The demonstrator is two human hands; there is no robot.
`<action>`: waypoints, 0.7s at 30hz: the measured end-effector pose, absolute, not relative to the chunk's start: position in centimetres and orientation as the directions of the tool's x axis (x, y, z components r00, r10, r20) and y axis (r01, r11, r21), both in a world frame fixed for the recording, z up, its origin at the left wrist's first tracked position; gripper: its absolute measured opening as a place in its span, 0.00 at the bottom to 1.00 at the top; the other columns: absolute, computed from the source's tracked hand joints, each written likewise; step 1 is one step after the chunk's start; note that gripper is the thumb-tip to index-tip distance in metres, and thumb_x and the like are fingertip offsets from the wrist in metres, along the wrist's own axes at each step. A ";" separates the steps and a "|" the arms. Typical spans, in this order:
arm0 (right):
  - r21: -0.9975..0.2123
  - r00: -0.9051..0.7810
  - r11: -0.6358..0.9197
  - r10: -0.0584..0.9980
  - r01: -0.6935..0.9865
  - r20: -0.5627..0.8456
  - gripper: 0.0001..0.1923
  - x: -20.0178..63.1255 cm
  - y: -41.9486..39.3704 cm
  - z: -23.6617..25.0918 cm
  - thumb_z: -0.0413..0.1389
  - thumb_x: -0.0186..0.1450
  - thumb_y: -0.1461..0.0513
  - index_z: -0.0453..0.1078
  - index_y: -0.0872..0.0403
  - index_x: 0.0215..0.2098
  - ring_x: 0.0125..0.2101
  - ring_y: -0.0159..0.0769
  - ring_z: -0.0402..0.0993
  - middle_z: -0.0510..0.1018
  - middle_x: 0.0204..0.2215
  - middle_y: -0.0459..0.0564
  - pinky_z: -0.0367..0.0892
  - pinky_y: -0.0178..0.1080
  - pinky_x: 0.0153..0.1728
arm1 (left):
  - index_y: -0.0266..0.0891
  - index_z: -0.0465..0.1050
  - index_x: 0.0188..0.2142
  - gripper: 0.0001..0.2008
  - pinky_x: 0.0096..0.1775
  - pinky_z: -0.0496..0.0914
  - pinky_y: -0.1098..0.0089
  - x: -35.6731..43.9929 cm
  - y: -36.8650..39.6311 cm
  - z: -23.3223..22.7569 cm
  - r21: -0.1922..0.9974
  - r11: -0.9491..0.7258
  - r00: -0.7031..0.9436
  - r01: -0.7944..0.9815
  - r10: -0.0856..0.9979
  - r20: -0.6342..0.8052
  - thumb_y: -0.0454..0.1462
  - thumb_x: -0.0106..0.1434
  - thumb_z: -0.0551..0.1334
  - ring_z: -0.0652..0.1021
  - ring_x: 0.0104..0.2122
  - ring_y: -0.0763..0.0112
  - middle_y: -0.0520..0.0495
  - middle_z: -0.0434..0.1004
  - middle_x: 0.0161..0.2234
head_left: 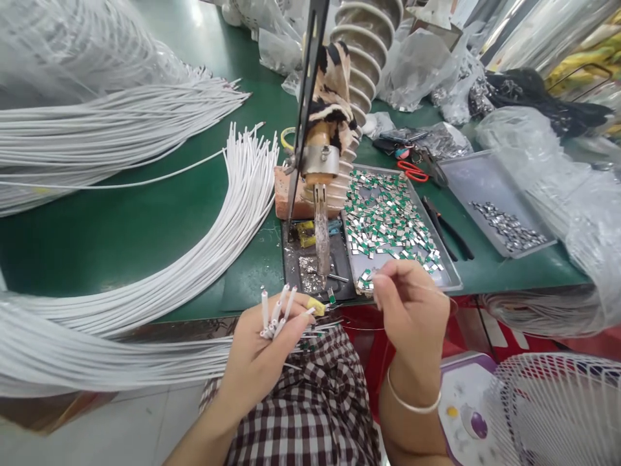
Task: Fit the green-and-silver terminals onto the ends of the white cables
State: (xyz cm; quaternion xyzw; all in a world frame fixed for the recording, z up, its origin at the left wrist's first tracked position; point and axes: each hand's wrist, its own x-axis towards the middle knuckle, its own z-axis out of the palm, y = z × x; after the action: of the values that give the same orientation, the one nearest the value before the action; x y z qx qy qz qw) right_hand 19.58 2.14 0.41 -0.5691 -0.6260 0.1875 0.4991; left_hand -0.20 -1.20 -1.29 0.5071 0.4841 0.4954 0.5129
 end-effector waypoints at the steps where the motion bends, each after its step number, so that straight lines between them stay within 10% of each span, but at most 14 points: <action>1: -0.857 0.190 0.270 0.904 0.438 0.383 0.06 18.7 1.4 0.6 0.60 0.66 0.63 0.71 0.51 0.30 0.19 0.28 0.68 0.74 0.21 0.41 0.64 0.32 0.20 | 0.41 0.76 0.27 0.11 0.27 0.69 0.70 -0.1 -1.1 -1.2 1.000 -0.003 0.045 -0.008 0.999 0.003 0.36 0.67 0.61 0.79 0.30 0.65 0.46 0.83 0.33; 8: -0.963 0.154 0.247 0.953 0.107 0.262 0.09 14.9 -0.4 0.5 0.62 0.60 0.71 0.78 0.51 0.34 0.21 0.30 0.81 0.83 0.24 0.43 0.79 0.29 0.24 | 0.40 0.78 0.27 0.12 0.31 0.73 0.69 0.4 -0.3 -0.3 0.994 -0.100 0.059 0.043 0.994 0.097 0.34 0.66 0.59 0.80 0.29 0.68 0.47 0.87 0.36; 21: -0.859 0.112 0.392 0.887 0.329 0.447 0.10 15.0 -1.2 -1.2 0.57 0.68 0.68 0.76 0.50 0.44 0.30 0.32 0.81 0.83 0.32 0.47 0.79 0.34 0.30 | 0.40 0.78 0.27 0.12 0.37 0.74 0.72 0.5 0.0 0.2 0.990 -0.128 0.029 0.057 0.992 0.126 0.31 0.65 0.60 0.83 0.32 0.69 0.50 0.87 0.34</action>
State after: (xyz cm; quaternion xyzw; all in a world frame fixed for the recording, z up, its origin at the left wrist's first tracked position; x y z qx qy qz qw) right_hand 15.01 -1.17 -1.19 -0.4921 -0.6181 0.2490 0.5602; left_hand 0.51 0.03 0.18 0.5516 0.4752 0.5096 0.4585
